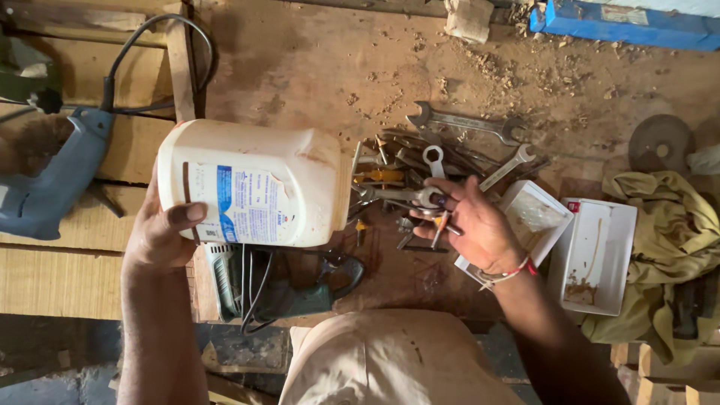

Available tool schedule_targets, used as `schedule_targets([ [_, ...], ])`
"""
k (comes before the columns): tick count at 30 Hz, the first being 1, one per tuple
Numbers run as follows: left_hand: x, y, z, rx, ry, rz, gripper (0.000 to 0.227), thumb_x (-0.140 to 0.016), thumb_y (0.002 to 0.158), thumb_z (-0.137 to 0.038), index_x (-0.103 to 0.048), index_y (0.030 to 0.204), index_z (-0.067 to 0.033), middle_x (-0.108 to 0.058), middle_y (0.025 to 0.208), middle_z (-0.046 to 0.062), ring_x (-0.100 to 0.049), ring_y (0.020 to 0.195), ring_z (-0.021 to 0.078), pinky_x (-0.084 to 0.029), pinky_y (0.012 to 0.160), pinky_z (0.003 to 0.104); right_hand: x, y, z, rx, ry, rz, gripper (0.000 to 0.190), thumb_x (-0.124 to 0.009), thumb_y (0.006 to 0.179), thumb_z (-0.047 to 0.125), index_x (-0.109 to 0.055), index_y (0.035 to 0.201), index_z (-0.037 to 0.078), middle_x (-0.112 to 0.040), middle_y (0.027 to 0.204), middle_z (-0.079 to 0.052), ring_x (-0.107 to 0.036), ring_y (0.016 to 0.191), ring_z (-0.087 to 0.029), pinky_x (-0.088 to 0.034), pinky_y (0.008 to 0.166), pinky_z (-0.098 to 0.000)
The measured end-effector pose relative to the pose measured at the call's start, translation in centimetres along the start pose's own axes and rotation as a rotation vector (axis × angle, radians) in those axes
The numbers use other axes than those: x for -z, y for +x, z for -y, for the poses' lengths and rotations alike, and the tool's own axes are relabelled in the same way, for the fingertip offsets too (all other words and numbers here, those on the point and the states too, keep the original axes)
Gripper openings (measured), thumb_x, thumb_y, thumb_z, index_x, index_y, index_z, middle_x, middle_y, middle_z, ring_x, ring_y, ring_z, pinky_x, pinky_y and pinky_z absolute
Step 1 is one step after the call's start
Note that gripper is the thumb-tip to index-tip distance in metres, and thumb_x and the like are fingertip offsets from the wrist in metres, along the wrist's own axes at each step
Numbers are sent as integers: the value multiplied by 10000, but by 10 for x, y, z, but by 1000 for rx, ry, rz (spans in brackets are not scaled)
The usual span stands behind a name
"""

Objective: The person applies glue from a bottle to a wooden surface and then manipulates small metal components to assemble the chuck of a hand drill. They then use their fingers to tighten parts on the drill before moving toward a larger woodworking machine.

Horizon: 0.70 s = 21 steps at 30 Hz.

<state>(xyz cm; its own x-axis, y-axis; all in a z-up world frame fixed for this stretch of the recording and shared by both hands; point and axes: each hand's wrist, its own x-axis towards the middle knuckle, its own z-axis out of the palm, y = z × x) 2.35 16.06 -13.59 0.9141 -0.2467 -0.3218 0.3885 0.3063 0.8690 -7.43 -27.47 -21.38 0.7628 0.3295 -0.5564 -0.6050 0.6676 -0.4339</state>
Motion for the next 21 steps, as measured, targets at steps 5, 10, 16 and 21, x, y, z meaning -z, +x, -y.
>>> schedule_targets([
  [5, 11, -5, 0, 6, -5, -21, 1091, -815, 720, -150, -280, 1664, -37, -511, 1485, 132, -503, 1379, 277, -435, 1120, 388, 1, -17, 13, 79, -119, -78, 682, -517, 1007, 597, -506, 1468, 94, -594, 1399, -117, -565, 1222, -272, -499, 1023, -564],
  [10, 21, -8, 6, 5, -68, -9, 1017, -812, 771, -147, -315, 1640, 30, -575, 1407, 150, -579, 1284, 271, -490, 1056, 376, -5, -31, 14, 103, -350, -117, 736, -493, 966, 611, -436, 1522, 132, -519, 1516, -127, -500, 1345, -214, -462, 1013, -504],
  [16, 30, -12, 9, 3, -119, 5, 990, -822, 789, -151, -331, 1628, 41, -603, 1361, 160, -623, 1227, 268, -534, 1010, 372, -34, -33, 16, 398, -1010, -118, 456, -597, 1063, 305, -601, 1433, 38, -715, 1296, -118, -650, 1192, -165, -536, 1002, -369],
  [21, 47, -20, 17, 30, -124, -3, 990, -802, 760, -199, -365, 1621, 23, -631, 1322, 160, -647, 1175, 272, -557, 950, 380, -66, 0, -3, 519, -1120, -102, 403, -674, 997, 110, -615, 1387, 25, -739, 1160, -68, -704, 986, -102, -605, 855, -252],
])
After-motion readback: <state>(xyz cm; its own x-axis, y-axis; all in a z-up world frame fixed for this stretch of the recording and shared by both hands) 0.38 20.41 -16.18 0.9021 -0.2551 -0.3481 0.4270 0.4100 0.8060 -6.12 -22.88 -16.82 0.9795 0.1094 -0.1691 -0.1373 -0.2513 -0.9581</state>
